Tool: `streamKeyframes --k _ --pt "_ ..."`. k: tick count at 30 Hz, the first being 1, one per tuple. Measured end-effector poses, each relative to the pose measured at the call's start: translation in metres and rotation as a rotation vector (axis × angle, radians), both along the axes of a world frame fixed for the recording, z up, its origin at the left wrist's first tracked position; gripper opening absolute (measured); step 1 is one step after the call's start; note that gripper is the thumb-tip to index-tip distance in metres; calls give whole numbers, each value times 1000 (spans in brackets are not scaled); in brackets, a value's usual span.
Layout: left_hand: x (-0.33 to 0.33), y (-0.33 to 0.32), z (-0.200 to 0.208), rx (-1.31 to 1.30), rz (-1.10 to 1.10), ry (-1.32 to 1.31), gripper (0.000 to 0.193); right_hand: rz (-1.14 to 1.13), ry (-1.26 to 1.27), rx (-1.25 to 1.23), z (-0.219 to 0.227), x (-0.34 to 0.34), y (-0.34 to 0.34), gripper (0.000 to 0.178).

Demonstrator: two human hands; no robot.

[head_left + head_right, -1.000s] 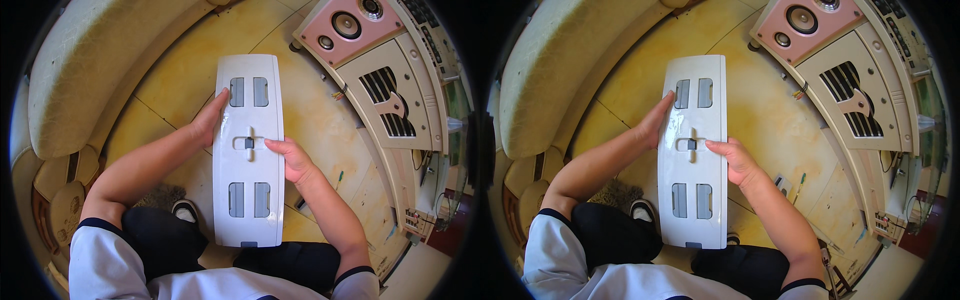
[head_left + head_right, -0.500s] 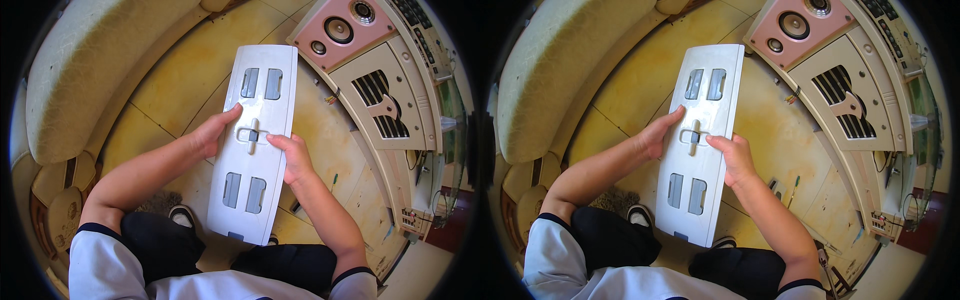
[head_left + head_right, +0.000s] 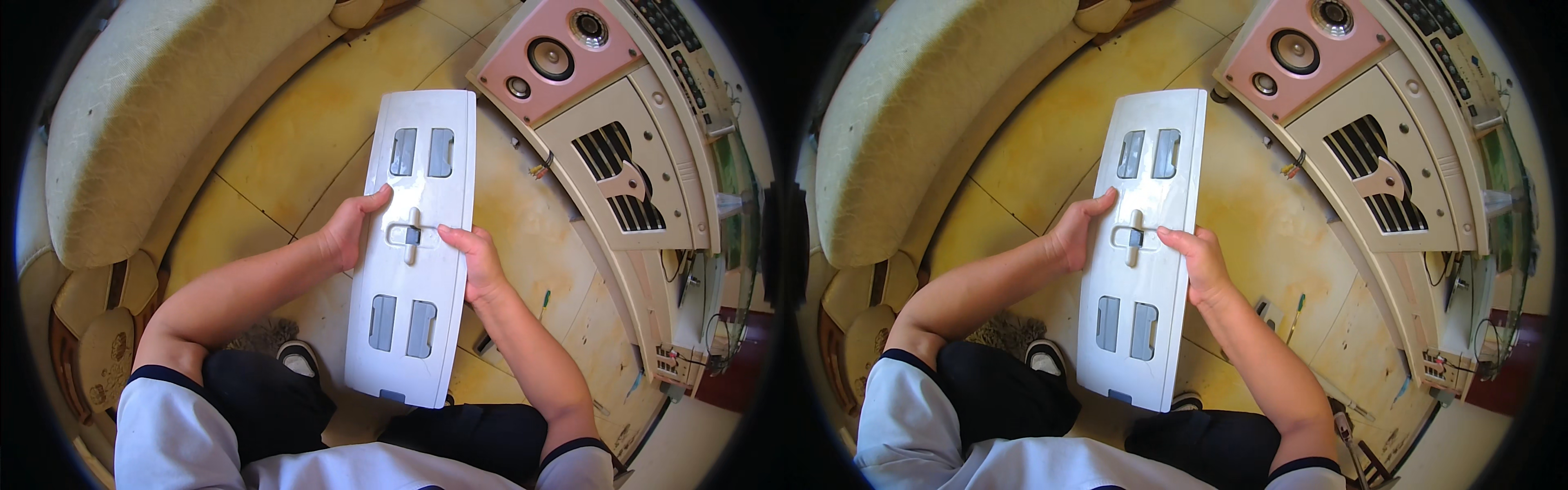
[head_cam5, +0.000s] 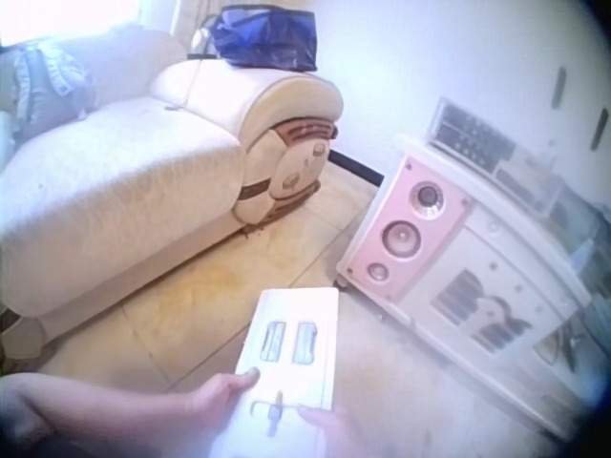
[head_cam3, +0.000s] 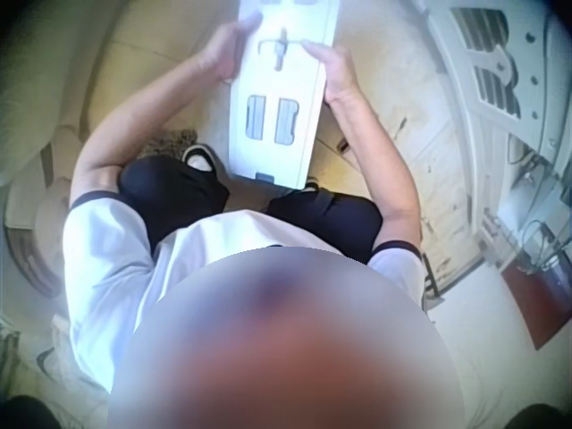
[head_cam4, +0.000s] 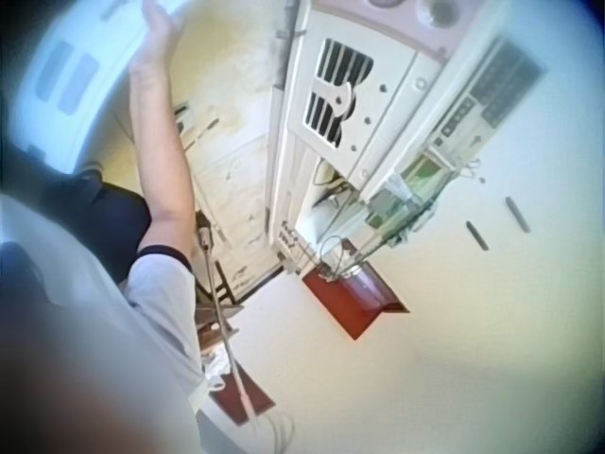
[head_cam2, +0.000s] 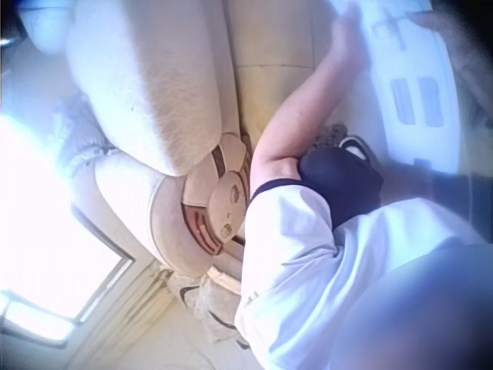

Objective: The person assembles a mop by attaching a metal rod to a white plastic mop head, then secures a grey microfiber pad onto the head. The person uses a screwdriver to tighten a screw on the mop head and adjusts the pad to ensure it is properly attached.

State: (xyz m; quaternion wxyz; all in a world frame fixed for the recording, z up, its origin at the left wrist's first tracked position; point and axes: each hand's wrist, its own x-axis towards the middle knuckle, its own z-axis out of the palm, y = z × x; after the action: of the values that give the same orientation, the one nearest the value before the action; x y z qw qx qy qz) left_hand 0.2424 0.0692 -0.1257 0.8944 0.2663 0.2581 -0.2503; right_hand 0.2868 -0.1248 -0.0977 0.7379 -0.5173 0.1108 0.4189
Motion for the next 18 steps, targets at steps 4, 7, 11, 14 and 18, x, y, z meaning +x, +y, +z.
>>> streamKeyframes --k 4,7,11,14,18 --pt "3 -5 -1 73 9 56 54 -23 30 4 -8 2 -1 50" --pt "2 -2 -5 89 23 35 53 -26 -32 -82 -5 10 5 61" --pt "2 2 -8 659 -120 -47 52 -235 -30 -164 -10 61 -11 65" --pt "2 8 -10 950 -284 -321 53 -422 -390 -465 -2 88 -25 62" --pt "7 3 4 1051 -404 -361 54 -376 -1233 -1042 -4 93 -38 55"
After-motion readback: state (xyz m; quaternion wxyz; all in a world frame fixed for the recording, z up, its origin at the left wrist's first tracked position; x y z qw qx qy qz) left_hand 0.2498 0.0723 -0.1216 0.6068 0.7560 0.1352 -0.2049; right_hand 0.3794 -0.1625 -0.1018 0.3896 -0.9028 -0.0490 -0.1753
